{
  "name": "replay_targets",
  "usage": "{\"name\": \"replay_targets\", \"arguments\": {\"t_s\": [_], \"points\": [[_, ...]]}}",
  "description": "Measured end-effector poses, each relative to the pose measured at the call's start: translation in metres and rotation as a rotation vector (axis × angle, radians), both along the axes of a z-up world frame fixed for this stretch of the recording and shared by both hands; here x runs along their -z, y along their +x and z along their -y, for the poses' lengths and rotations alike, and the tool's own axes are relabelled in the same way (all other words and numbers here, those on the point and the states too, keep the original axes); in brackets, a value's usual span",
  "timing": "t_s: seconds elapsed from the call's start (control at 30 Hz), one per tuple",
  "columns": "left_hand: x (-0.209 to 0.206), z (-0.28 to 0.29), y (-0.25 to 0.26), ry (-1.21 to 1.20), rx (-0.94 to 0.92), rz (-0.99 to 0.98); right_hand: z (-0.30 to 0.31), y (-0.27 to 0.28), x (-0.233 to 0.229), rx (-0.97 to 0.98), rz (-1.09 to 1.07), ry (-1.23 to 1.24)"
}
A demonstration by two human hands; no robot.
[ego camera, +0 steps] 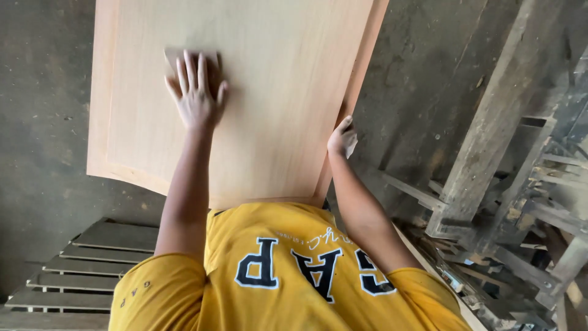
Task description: The person sands a large, light-colored wooden board using a sanding block held in their right hand. They move the block back and forth across the surface of the board, which is resting on a workbench, while the camera shakes significantly.
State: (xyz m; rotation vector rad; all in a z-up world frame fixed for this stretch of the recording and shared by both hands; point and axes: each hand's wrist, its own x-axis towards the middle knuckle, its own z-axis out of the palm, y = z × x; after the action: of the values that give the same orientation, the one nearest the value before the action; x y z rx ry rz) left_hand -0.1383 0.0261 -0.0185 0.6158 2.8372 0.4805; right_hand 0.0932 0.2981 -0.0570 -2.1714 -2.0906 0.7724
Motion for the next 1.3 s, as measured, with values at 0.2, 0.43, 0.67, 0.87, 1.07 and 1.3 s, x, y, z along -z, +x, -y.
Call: {"name": "replay_targets", "arguments": {"t_s": [0.2,0.43,0.67,0.87,1.07,1.3], "points": [[0.007,-0.040,0.004,-0.100,-0.041,-0.008,0.014,-0.001,-0.027,-0.049,-0.108,0.010],[0.011,-0.115,-0.071,-0.195,-0.069,0.015,0.019,-0.003,-0.031,-0.072,-0.144,0.093],[0.011,-0.059,0.007,-0.107,0.191,-0.025,0.016,0.002,-0.016,-0.075,-0.134,0.101],[0.005,-0.013,0.134,-0.050,0.209,0.058,0.026,-0.010,-0.041,-0.026,-0.107,0.080],[0.026,-0.117,0.037,-0.041,0.259,-0.056,0.024,-0.005,-0.033,-0.057,-0.154,0.096],[0.012,-0.117,0.010,0.009,0.332,0.077,0.013,0.002,-0.016,0.001,-0.064,-0.026]]}}
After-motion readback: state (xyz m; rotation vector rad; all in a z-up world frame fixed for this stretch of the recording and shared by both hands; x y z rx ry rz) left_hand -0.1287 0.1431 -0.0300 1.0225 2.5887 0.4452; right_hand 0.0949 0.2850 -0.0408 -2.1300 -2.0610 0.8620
